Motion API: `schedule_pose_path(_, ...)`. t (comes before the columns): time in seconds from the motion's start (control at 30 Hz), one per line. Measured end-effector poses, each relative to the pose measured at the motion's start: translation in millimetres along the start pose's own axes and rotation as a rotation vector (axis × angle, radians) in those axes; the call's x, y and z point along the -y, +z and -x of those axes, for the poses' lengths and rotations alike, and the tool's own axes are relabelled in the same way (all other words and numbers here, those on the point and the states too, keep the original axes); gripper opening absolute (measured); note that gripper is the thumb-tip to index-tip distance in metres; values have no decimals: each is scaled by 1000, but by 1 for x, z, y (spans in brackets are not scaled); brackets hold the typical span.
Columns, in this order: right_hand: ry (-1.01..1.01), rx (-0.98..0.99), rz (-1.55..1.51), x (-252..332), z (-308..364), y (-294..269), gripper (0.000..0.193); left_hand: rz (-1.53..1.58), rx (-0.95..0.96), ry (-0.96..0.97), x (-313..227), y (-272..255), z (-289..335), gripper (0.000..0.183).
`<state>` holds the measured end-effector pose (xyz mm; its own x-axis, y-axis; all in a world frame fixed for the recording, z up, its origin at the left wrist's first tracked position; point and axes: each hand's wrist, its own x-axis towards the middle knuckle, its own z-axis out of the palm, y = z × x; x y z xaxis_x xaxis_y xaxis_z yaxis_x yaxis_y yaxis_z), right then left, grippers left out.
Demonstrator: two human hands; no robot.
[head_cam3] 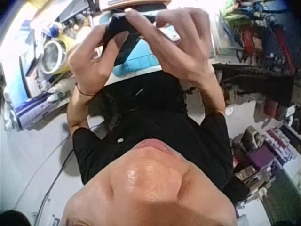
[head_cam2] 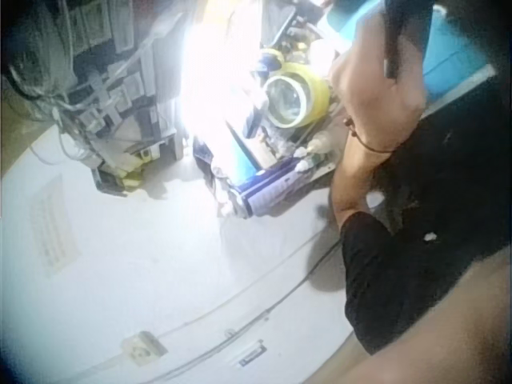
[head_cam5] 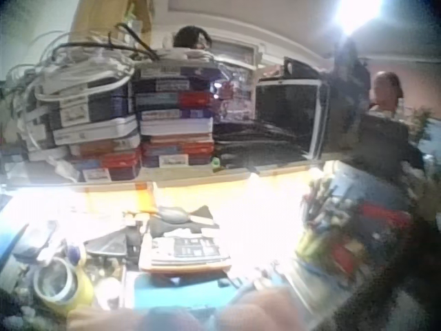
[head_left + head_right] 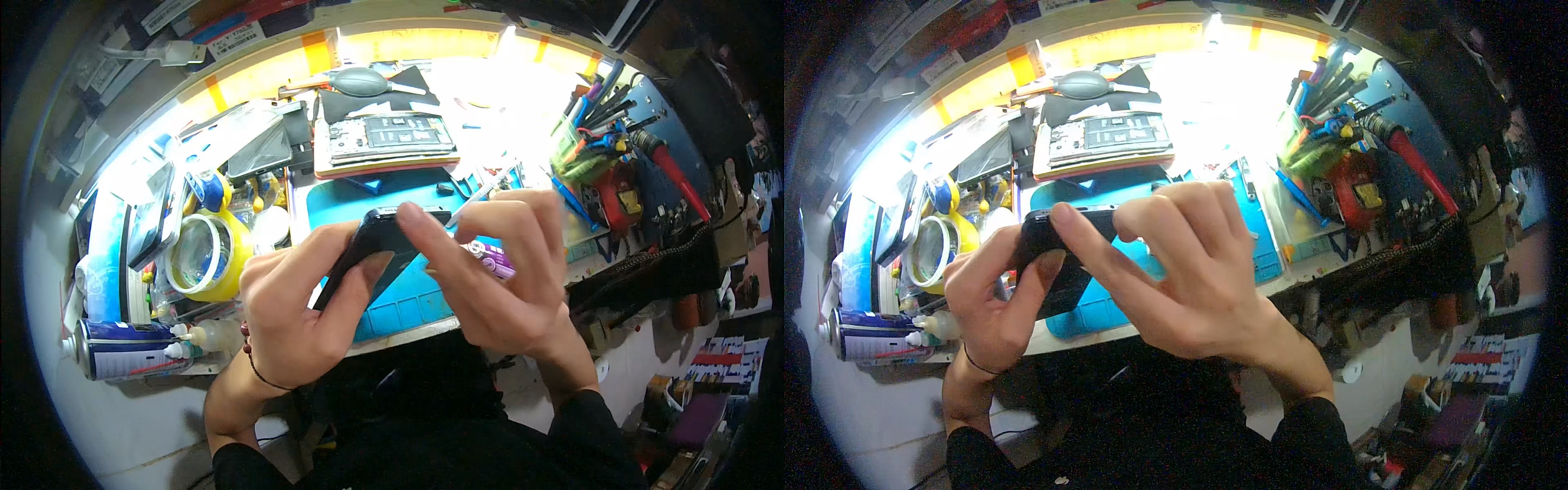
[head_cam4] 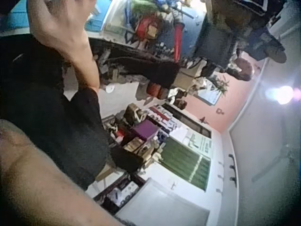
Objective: The person applies adhesive from a tube along the edges of a black rectangular battery, then uses a metal tool to press and smooth the adhesive. The person repeats the application and smoothing process several times.
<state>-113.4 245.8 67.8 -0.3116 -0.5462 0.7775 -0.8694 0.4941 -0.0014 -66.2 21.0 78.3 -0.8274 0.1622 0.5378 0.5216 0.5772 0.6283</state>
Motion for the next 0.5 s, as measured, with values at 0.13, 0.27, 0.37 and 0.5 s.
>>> schedule_pose_path(0.13,3,26,11,-4,9,0,44,19,-8,-29,-1,0,1,15)
schedule_pose_path(0.27,51,61,50,-11,23,-6,37,-9,-14,-40,-1,2,0,16)
schedule_pose_path(0.37,115,117,51,-18,35,-9,31,30,-54,-76,2,3,3,16)
schedule_pose_path(0.5,257,262,78,-18,57,-25,39,104,-87,-192,0,5,4,18)
